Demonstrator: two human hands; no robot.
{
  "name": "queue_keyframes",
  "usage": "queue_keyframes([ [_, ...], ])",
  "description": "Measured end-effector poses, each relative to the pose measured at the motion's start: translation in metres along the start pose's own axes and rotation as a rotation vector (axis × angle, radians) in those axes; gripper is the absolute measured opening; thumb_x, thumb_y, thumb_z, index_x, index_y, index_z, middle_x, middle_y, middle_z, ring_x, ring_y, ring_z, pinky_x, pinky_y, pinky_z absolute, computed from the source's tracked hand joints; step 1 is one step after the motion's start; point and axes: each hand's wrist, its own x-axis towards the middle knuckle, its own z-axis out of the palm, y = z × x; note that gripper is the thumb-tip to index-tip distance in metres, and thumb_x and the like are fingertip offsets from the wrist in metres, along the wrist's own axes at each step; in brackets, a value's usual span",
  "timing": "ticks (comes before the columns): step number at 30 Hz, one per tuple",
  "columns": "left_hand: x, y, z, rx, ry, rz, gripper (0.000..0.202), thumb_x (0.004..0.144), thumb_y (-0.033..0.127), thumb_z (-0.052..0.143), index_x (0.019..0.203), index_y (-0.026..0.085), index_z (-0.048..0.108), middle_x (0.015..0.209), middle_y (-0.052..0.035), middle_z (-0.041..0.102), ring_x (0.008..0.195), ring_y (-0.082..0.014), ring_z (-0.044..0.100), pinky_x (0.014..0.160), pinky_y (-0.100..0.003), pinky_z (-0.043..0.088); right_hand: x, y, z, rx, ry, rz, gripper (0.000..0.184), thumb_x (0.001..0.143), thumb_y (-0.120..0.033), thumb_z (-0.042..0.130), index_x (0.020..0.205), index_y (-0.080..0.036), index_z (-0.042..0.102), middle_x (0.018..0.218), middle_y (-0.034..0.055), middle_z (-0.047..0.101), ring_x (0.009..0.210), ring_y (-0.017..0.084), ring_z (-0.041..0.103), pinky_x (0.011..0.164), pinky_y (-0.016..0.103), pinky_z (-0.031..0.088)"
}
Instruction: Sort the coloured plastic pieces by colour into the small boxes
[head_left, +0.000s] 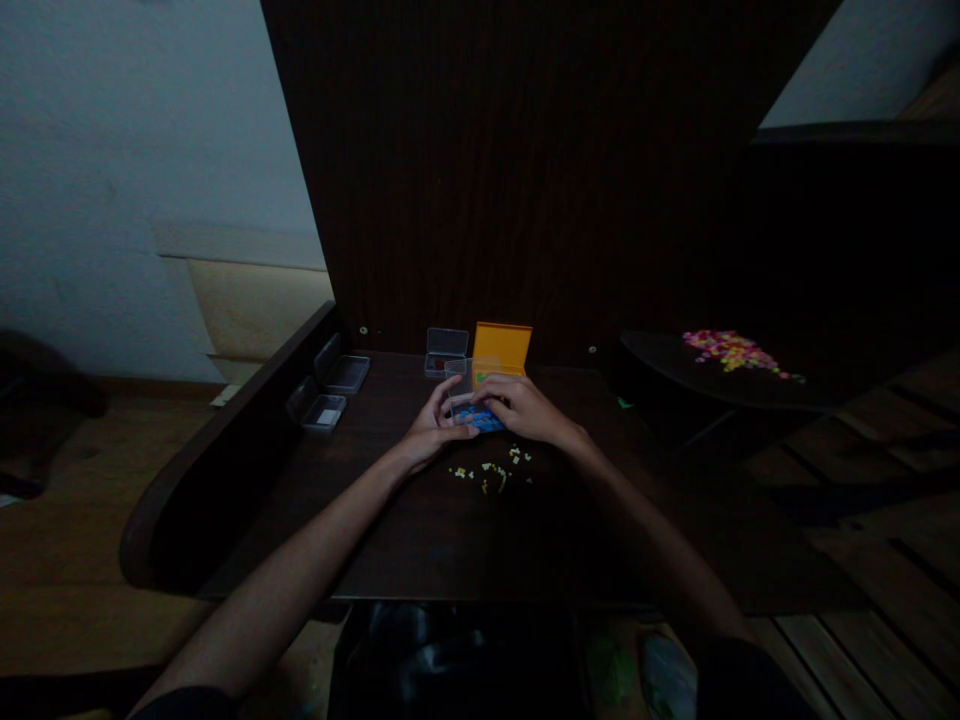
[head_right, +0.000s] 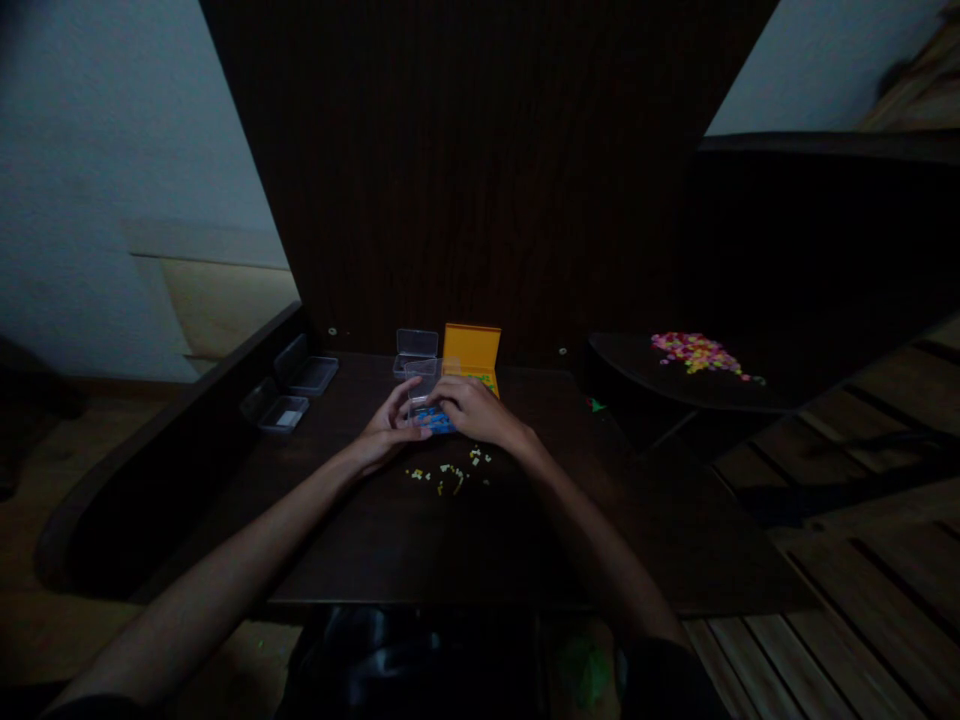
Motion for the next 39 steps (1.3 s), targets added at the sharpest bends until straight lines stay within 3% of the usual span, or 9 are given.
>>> queue_keyframes([
  [4, 0.001, 0.004, 0.001, -0.045, 0.099, -0.011, 0.097, 0.053, 0.005, 0.084, 0.137, 0.026, 0.040, 0.126, -0.0098, 0.062, 0.106, -0.0232, 0.066, 0.106, -0.047, 0.043, -0.007, 0.003, -0.010, 0.036, 0.352, 0.032, 0.027, 0.083, -0.005, 0.047, 0.083, -0.020, 0.070, 0.087, 0.0037, 0.067, 0.085, 0.017, 0.063, 0.079, 0.031, 0.050],
  [8, 0.006, 0.007, -0.002, -0.091, 0.217, -0.024, 0.086, 0.056, 0.006, 0.082, 0.131, 0.024, 0.044, 0.122, -0.0101, 0.064, 0.108, -0.0234, 0.065, 0.106, -0.047, 0.044, -0.020, 0.016, -0.015, 0.039, 0.470, 0.092, 0.024, 0.083, -0.008, 0.050, 0.077, -0.020, 0.070, 0.083, 0.0038, 0.065, 0.084, 0.018, 0.063, 0.078, 0.032, 0.050],
  [12, 0.011, 0.007, -0.009, -0.054, 0.336, 0.013, 0.081, 0.056, 0.009, 0.083, 0.126, 0.023, 0.045, 0.121, -0.0105, 0.064, 0.106, -0.0234, 0.066, 0.103, -0.046, 0.046, -0.043, 0.035, -0.007, 0.009, 0.437, 0.161, 0.022, 0.082, -0.010, 0.051, 0.076, -0.020, 0.069, 0.084, 0.0038, 0.065, 0.083, 0.017, 0.062, 0.077, 0.033, 0.049],
  [17, 0.013, 0.007, -0.019, 0.113, 0.378, 0.143, 0.092, 0.051, 0.014, 0.086, 0.129, 0.027, 0.039, 0.132, -0.0125, 0.056, 0.099, -0.0224, 0.067, 0.099, -0.047, 0.048, -0.070, 0.052, 0.012, -0.006, 0.421, 0.249, 0.021, 0.081, -0.010, 0.051, 0.075, -0.020, 0.069, 0.082, 0.0042, 0.064, 0.080, 0.018, 0.061, 0.075, 0.033, 0.049],
  [24, 0.016, 0.013, -0.040, 0.366, 0.453, 0.323, 0.075, 0.054, 0.026, 0.084, 0.115, 0.025, 0.041, 0.130, -0.0109, 0.053, 0.108, -0.0255, 0.065, 0.093, -0.042, 0.053, -0.078, 0.062, 0.029, 0.007, 0.407, 0.260, 0.026, 0.079, -0.007, 0.049, 0.079, -0.020, 0.070, 0.085, 0.0053, 0.064, 0.081, 0.019, 0.061, 0.075, 0.033, 0.050],
  [33, 0.017, 0.027, -0.063, 0.682, 0.752, 0.340, 0.070, 0.061, 0.019, 0.079, 0.122, 0.024, 0.045, 0.128, -0.0113, 0.057, 0.113, -0.0268, 0.061, 0.097, -0.042, 0.050, -0.084, 0.070, 0.042, -0.055, 0.380, 0.250, 0.030, 0.078, -0.005, 0.045, 0.080, -0.019, 0.071, 0.084, 0.0058, 0.062, 0.079, 0.018, 0.061, 0.074, 0.031, 0.050],
  [39, 0.024, 0.029, -0.072, 0.848, 0.937, 0.251, 0.071, 0.062, 0.029, 0.081, 0.126, 0.019, 0.050, 0.127, -0.0122, 0.059, 0.121, -0.0307, 0.055, 0.105, -0.046, 0.043, -0.083, 0.070, 0.046, -0.052, 0.366, 0.263, 0.030, 0.077, -0.004, 0.046, 0.079, -0.020, 0.071, 0.085, 0.0050, 0.062, 0.078, 0.017, 0.061, 0.075, 0.030, 0.050],
])
